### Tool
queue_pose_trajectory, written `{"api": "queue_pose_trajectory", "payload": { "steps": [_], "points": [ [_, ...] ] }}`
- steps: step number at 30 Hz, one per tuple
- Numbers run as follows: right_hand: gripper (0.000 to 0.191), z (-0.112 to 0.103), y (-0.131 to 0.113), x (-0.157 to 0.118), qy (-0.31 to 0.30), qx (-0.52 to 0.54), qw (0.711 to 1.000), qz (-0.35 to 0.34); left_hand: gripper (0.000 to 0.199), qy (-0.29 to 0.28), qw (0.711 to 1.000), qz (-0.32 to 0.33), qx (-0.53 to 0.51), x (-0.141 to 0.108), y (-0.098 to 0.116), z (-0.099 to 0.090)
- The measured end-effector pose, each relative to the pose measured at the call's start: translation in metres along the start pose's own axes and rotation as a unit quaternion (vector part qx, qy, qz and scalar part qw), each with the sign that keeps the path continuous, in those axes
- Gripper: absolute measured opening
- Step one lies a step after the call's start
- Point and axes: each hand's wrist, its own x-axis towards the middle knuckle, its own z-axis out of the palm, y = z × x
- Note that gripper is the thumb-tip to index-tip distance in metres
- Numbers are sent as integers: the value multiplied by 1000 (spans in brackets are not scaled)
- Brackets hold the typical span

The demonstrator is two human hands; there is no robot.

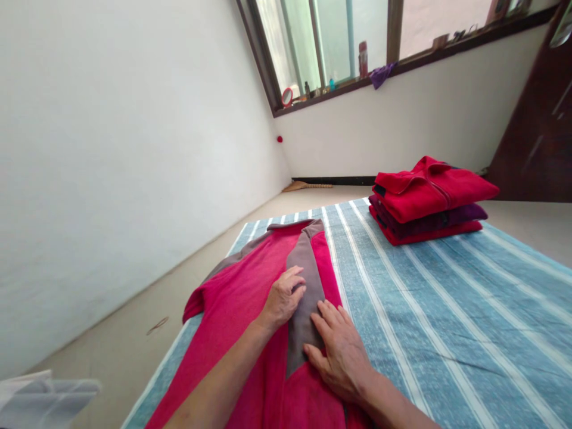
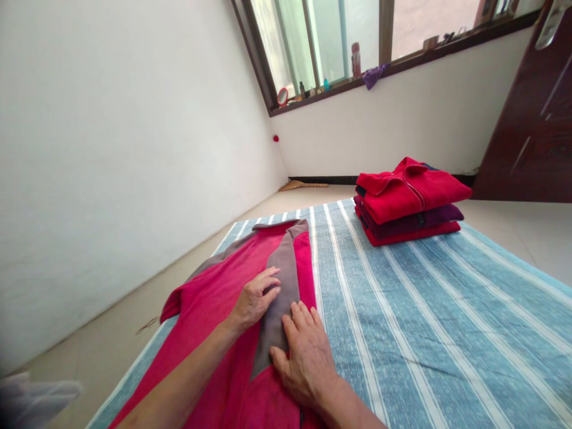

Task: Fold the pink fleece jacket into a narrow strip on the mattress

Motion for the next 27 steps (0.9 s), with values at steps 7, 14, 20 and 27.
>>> {"api": "queue_pose_trajectory", "payload": {
  "steps": [7, 14, 20, 27],
  "points": [
    [50, 0, 1, 1, -15, -4, 1000, 8, 12, 32, 999, -20, -18, -4, 6, 21],
    [50, -3, -2, 2, -25, 0, 1000, 18, 13, 31, 999, -28, -24, -5, 0, 25],
    [49, -2, -1, 3, -23, -1, 1000, 17, 11, 23, 999, -26, -25, -3, 1, 24],
    [48, -2, -1, 2, -20, 0, 1000, 17, 12, 16, 999, -28, -14, 0, 3, 23]
  ]
}}
